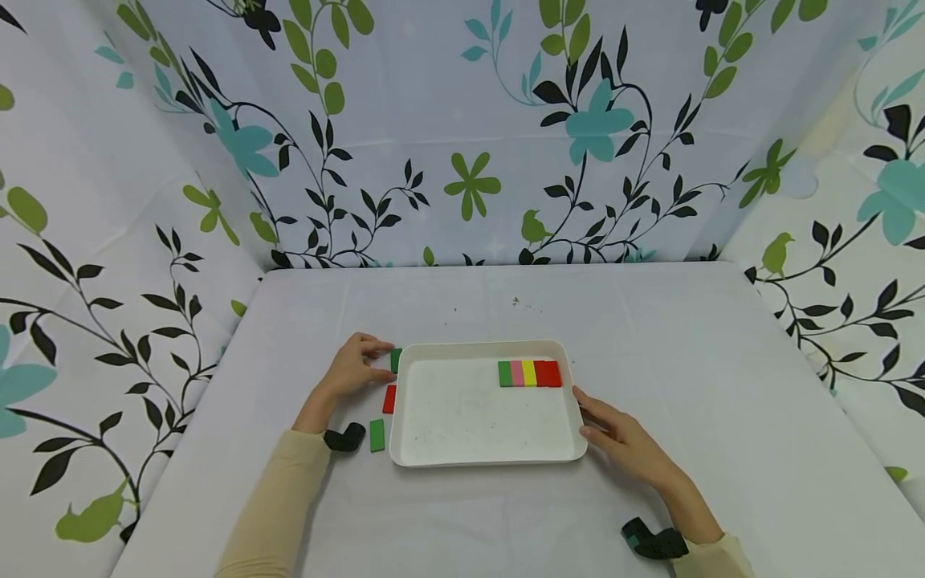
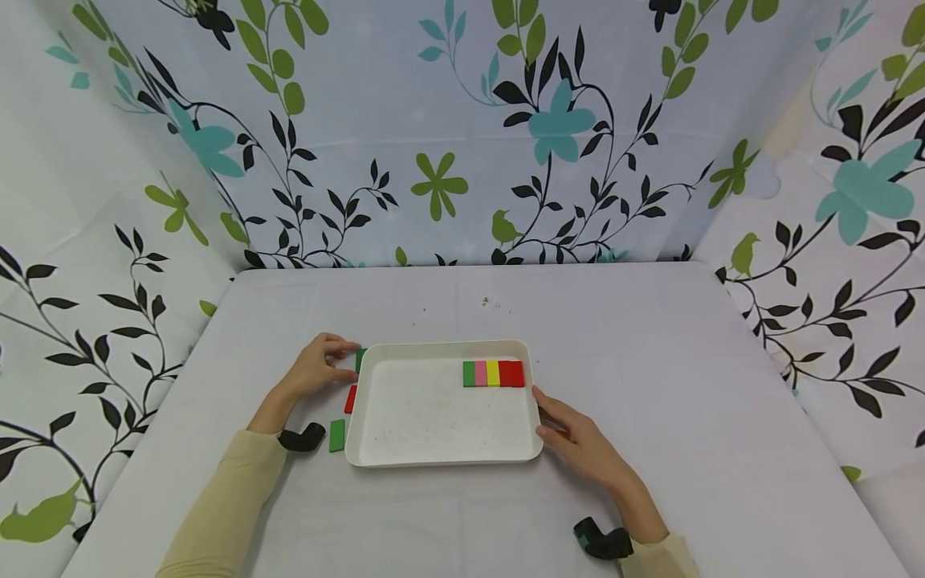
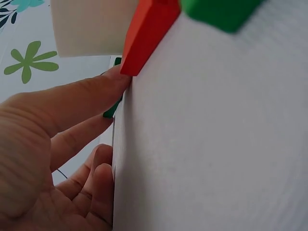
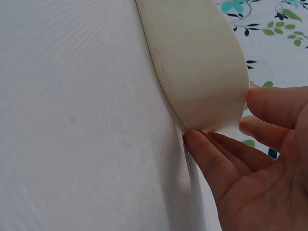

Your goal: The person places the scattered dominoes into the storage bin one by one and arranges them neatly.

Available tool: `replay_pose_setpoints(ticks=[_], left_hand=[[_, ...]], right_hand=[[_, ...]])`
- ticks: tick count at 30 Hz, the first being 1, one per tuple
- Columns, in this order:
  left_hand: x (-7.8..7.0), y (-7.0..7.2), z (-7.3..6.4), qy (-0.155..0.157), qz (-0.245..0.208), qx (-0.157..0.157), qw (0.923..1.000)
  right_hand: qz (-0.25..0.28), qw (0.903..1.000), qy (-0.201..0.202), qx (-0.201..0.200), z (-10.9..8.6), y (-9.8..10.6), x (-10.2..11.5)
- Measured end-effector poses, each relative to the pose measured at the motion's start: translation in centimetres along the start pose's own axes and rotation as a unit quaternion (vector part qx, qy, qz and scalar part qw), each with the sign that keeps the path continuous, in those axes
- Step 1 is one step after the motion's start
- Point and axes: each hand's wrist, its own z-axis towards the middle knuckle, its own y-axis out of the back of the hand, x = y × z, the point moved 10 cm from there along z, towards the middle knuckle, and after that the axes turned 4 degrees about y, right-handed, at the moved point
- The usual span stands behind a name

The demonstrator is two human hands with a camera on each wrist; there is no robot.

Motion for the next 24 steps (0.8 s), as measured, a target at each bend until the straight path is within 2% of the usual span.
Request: replay_pose_setpoints(ticks=[8, 13, 17, 20, 24], left_hand=[[0.1, 0.0, 0.2, -0.011, 0.005, -0.012, 0.9999], [0.2, 0.3, 0.3, -0.008, -0.016, -0.023, 0.9996], [0.9, 0.7, 0.3, 0.011, -0.060, -0.039, 0.9974], [1.7, 1.0, 0.4, 0.032, -0.102, -0.051, 0.9929], [2.4, 1.6, 0.4, 0.053, -0.138, -0.071, 0.9865]], right_hand=[[0.003, 1.0000, 0.001, 0.000, 0.0, 0.0, -0.1], [0.006, 1.0000, 0.004, 0.000, 0.0, 0.0, -0.1], [0.004, 1.0000, 0.006, 0.000, 0.0, 0.1, -0.1], [0.002, 1.0000, 0.004, 0.000, 0.0, 0.1, -0.2], [-0.005, 1.0000, -0.003, -0.001, 0.0, 0.0, -0.3]])
